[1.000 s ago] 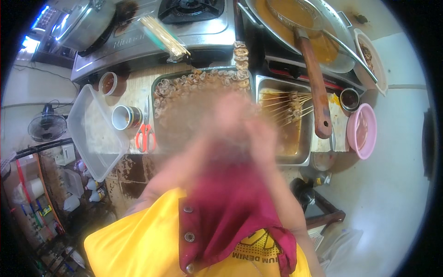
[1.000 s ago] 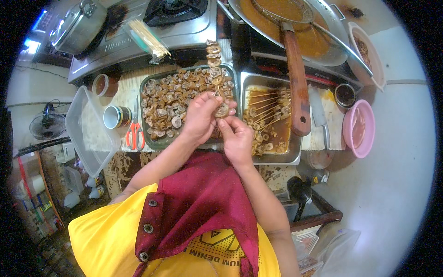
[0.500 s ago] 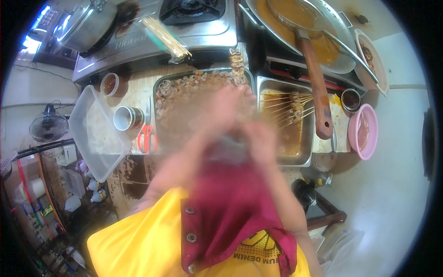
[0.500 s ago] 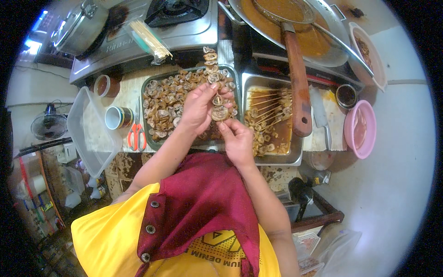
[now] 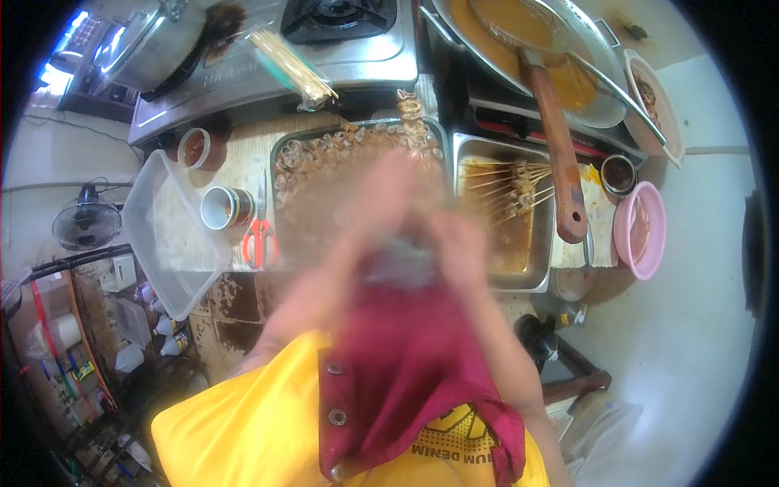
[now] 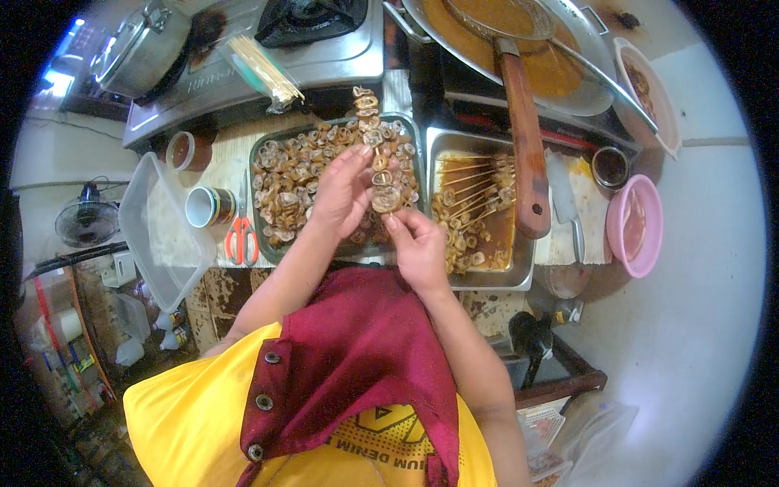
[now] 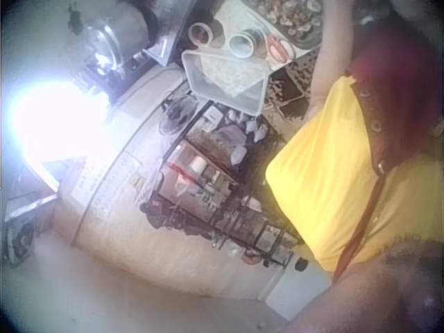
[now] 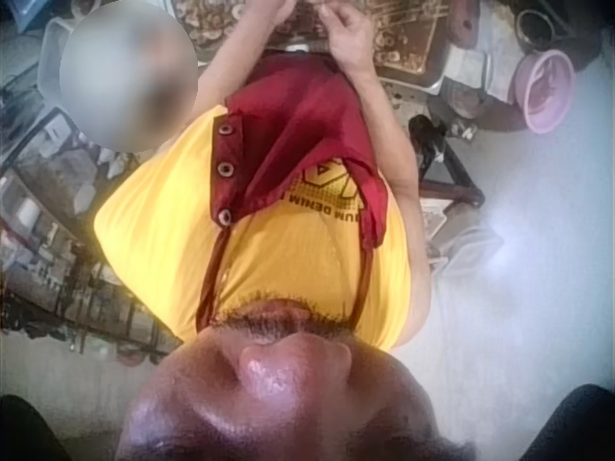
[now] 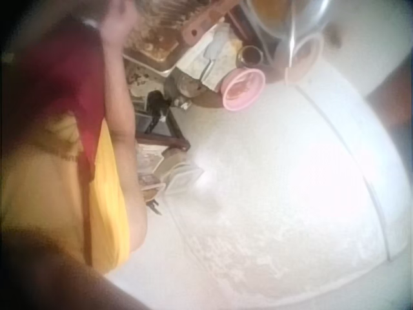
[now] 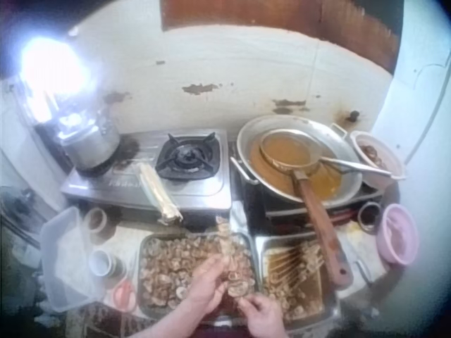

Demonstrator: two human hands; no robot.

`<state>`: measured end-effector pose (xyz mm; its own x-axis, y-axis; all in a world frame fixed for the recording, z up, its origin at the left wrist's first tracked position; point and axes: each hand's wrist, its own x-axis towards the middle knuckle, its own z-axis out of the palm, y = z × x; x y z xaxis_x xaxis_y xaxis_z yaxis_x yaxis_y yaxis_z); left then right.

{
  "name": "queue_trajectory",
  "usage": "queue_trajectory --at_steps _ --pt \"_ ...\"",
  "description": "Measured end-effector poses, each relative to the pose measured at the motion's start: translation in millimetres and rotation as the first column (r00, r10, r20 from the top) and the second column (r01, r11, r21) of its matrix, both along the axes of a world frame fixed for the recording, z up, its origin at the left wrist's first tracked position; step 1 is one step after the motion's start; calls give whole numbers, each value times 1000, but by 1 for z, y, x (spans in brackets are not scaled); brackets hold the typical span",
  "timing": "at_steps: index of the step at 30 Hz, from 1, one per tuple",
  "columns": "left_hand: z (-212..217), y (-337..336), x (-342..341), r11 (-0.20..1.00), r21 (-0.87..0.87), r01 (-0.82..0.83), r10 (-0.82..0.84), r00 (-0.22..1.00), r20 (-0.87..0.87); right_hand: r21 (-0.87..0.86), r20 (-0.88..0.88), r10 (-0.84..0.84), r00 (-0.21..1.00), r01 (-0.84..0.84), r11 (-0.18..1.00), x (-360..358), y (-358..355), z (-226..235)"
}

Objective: The person organizes food skewers in plastic containers, wipes a container lid with a cloth, and then applies marinade or sauce to skewers in a metal tray by hand.

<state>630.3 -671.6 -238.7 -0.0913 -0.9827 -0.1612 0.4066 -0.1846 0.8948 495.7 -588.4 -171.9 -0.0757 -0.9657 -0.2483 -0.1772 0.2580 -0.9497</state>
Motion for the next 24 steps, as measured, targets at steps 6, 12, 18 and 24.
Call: queue_trajectory --at_steps 6,12,18,24 --pt "-13 -16 5 999 -6 -49 49 999 -11 -40 -57 68 996 -70 997 -2 0 4" --pt "-18 -15 2 997 -16 -73 72 997 -22 -4 -9 77 997 -77 997 -3 2 2" --pt "-30 -7 10 997 -76 5 5 991 131 -1 -36 66 997 -66 998 -1 3 3" --pt "-13 -4 6 998 17 -56 56 998 32 -42 -119 105 987 -111 993 -4 2 5"
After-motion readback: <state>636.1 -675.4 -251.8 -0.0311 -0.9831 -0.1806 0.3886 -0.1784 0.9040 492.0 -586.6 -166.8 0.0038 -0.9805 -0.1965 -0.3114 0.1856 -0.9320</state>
